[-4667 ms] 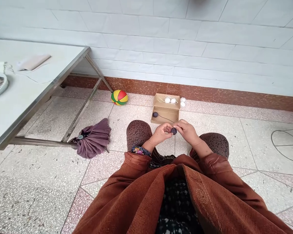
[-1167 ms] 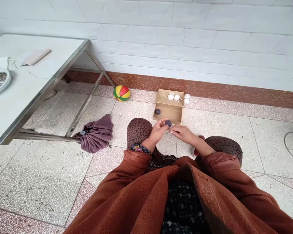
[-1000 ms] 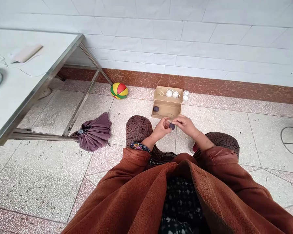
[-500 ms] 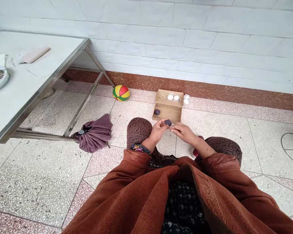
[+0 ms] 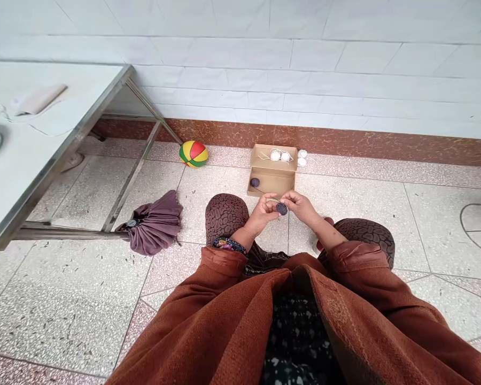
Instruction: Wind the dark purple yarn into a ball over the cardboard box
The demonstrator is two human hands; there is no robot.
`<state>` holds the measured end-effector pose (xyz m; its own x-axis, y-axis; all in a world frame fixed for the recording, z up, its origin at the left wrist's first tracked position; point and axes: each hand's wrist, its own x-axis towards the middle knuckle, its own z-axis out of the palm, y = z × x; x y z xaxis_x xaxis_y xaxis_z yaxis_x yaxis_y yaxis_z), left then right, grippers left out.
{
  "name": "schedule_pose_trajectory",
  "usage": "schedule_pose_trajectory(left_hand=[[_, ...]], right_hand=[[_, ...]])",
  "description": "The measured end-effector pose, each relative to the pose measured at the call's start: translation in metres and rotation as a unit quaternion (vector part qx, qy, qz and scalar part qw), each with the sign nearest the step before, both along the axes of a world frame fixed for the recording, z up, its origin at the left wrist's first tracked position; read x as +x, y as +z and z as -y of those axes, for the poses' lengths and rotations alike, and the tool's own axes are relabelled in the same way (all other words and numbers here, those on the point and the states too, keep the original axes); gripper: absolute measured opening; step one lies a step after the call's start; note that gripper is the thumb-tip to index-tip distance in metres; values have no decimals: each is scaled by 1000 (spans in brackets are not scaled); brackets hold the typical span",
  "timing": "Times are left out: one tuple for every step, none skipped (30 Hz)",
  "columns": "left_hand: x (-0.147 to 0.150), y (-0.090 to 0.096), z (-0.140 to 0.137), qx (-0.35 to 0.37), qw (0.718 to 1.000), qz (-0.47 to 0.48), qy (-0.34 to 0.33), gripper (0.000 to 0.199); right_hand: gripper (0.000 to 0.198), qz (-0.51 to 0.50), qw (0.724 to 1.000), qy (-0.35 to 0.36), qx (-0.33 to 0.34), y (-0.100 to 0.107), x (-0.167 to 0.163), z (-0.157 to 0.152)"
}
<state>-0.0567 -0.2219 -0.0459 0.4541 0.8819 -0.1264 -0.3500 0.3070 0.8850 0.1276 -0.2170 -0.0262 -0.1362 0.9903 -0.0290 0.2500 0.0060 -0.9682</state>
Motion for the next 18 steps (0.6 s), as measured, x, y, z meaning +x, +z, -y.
schedule_pose_trajectory(left_hand=[[1, 1, 0, -1, 1000, 0, 1, 76], [1, 3, 1, -1, 1000, -3, 1, 73], [2, 4, 1, -2, 1000, -8, 0, 67], [2, 5, 2, -3, 1000, -14, 1, 61], [2, 6, 2, -7, 1000, -20, 5, 55], [2, 5, 2, -12, 1000, -24, 10, 52], [1, 5, 2, -20, 999, -25, 18, 51], [1, 4, 1, -29, 999, -23, 31, 52], [0, 3, 1, -38, 998, -20, 44, 53], [-1, 2, 0, -46, 997, -18, 59, 53], [-2, 1, -1, -53, 996, -21, 75, 53], [-3, 0, -1, -56, 994, -32, 90, 51], [-4, -1, -2, -53, 992, -52, 103, 49], [-4, -1, -2, -43, 990, -80, 112, 46], [-4, -1, -2, -27, 987, -111, 114, 43], [-4, -1, -2, -6, 984, -138, 112, 41], [-3, 0, -2, 15, 982, -155, 107, 41], [-2, 0, -1, 34, 981, -160, 100, 43]], right_hand=[[37, -17, 1000, 1, -24, -1, -1, 1], [38, -31, 998, 2, -46, -3, -1, 2], [39, -40, 997, 2, -64, -5, -1, 2], [40, -41, 996, 3, -77, -7, -2, 2], [39, -34, 996, 5, -83, -10, -2, 3], [38, -17, 996, 9, -82, -13, -2, 4], [36, 9, 997, 17, -73, -16, -2, 7], [34, 39, 997, 28, -57, -18, -3, 9], [31, 69, 996, 45, -32, -20, -4, 13], [29, 96, 993, 67, 1, -21, -4, 17], [28, 119, 988, 93, 38, -21, -4, 21], [27, 137, 980, 122, 76, -19, -4, 24], [26, 151, 971, 149, 109, -16, -3, 27], [25, 162, 963, 170, 135, -12, -2, 28], [24, 170, 956, 183, 153, -8, 0, 28], [24, 176, 952, 185, 166, -3, 2, 26], [23, 179, 952, 177, 175, 2, 5, 23], [23, 178, 953, 164, 181, 6, 8, 18]])
